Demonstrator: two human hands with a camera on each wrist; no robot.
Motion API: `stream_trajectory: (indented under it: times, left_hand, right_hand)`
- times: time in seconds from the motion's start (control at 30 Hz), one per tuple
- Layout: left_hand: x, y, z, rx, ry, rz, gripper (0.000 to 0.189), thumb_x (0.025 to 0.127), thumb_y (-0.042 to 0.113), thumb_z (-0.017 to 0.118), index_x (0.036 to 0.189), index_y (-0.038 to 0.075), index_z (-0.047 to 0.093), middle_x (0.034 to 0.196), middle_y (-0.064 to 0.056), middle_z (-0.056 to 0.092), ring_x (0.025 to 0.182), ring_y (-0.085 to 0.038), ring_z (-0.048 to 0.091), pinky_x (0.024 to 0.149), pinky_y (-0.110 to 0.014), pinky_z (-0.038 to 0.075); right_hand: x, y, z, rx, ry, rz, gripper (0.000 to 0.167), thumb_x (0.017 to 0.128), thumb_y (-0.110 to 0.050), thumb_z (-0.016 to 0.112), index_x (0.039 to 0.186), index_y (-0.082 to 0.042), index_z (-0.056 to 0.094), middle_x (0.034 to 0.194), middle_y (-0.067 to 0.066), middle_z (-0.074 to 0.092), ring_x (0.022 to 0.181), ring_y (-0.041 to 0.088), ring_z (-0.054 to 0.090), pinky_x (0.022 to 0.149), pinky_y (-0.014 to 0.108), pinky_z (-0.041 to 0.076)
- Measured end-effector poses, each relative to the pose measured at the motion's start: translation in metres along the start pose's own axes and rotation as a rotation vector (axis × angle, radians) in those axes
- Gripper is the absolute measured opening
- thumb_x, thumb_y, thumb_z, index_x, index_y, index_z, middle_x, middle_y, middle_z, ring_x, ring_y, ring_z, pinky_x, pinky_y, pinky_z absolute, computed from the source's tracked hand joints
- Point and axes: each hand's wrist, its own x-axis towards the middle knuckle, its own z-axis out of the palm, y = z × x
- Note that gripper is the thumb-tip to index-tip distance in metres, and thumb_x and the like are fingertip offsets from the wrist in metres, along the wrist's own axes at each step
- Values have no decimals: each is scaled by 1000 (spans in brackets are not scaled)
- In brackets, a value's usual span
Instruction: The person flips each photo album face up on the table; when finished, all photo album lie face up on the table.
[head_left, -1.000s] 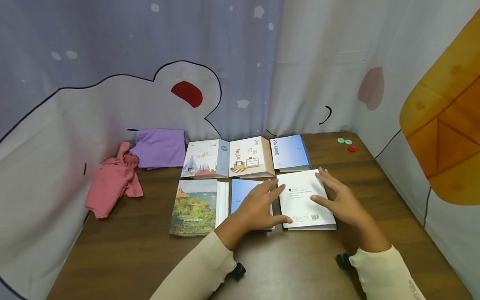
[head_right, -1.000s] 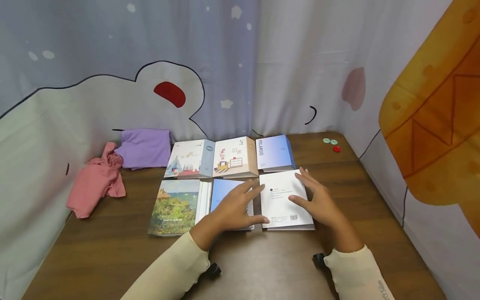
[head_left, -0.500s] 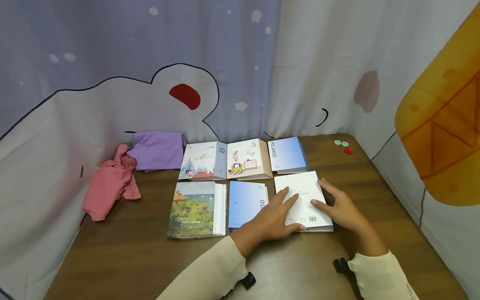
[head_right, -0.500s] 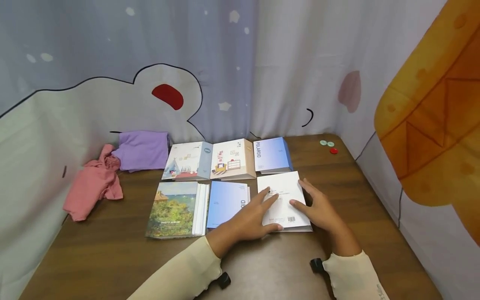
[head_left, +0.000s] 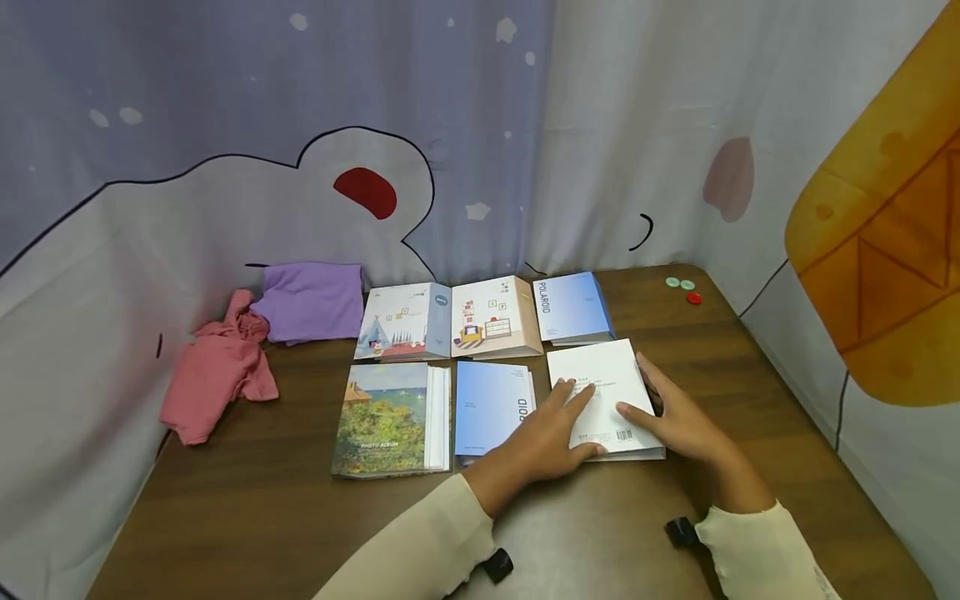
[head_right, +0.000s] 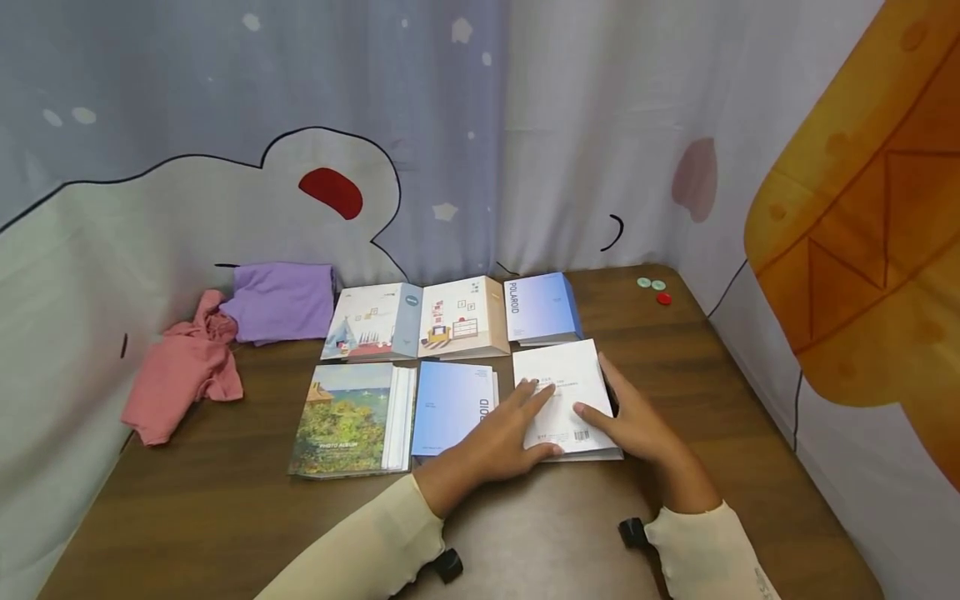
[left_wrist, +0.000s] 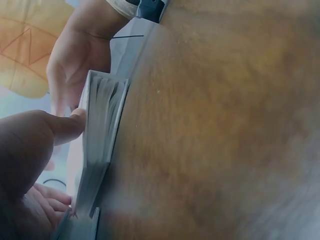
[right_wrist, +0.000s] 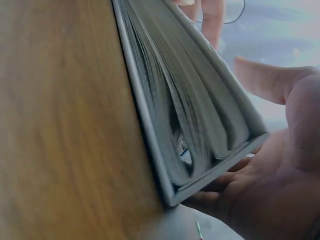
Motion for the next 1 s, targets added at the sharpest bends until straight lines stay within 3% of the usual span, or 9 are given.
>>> stream_trajectory:
  times: [0.17, 0.27, 0.33, 0.4, 0.57, 0.73, 0.9, 1.0]
  left_hand:
    - [1, -1, 2, -61, 36, 1, 90, 101, 49, 78, 173, 18, 35, 173, -23, 41, 161, -38, 44, 123, -49, 50]
    - [3, -2, 1, -127, 55, 24, 93, 100, 46, 80, 174, 17, 32, 171, -23, 43, 159, -37, 47, 124, -49, 49]
    - [4, -3, 1, -181, 60, 56, 96, 99, 43, 82, 174, 16, 30, 170, -21, 43, 158, -35, 47, 125, -50, 48]
    - [5, -3, 1, -222, 62, 89, 99, 98, 40, 84, 175, 14, 27, 170, -20, 43, 158, -33, 48, 125, -48, 47]
    - [5, -2, -1, -396, 48, 90, 108, 97, 36, 86, 177, 17, 16, 176, -14, 36, 159, -28, 44, 122, -40, 51]
    - [3, 3, -9, -616, 30, 53, 106, 100, 37, 82, 178, 28, 10, 179, -10, 27, 158, -28, 43, 108, -28, 58]
    - [7, 8, -23, -660, 69, 53, 92, 107, 39, 72, 178, 26, 14, 179, -10, 28, 157, -36, 45, 101, -29, 62]
    - [12, 9, -28, -672, 119, 46, 89, 107, 38, 72, 177, 22, 19, 177, -11, 32, 157, -36, 46, 103, -32, 62]
  right_hand:
    - [-5, -10, -5, 109, 21, -5, 104, 107, -25, 73, 175, 0, -1, 178, 35, 16, 161, 60, 28, 125, 64, 36]
    - [-10, -17, -10, 195, 73, -33, 96, 108, -22, 71, 175, -1, 5, 179, 30, 22, 164, 55, 26, 127, 36, 41]
    - [-15, -20, -12, 262, 121, -78, 86, 110, -16, 68, 174, 2, 14, 178, 29, 26, 165, 49, 26, 123, 19, 41]
    - [-18, -22, -13, 328, 165, -131, 76, 111, -10, 65, 171, 5, 22, 176, 28, 31, 167, 34, 30, 116, 6, 39]
    - [-20, -25, -9, 461, 205, -277, 64, 108, 4, 60, 167, 7, 34, 174, 20, 39, 158, -1, 42, 115, 9, 43]
    - [-22, -28, -5, 578, 183, -407, 66, 103, 18, 56, 165, 12, 34, 175, 11, 43, 159, 4, 44, 119, 15, 44]
    - [-18, -26, 1, 677, 117, -510, 63, 104, 22, 45, 164, 14, 33, 179, 17, 35, 166, 14, 36, 122, 20, 44]
    - [-14, -23, 6, 735, 77, -510, 61, 106, 19, 42, 166, 14, 29, 181, 16, 29, 168, 16, 31, 121, 21, 46]
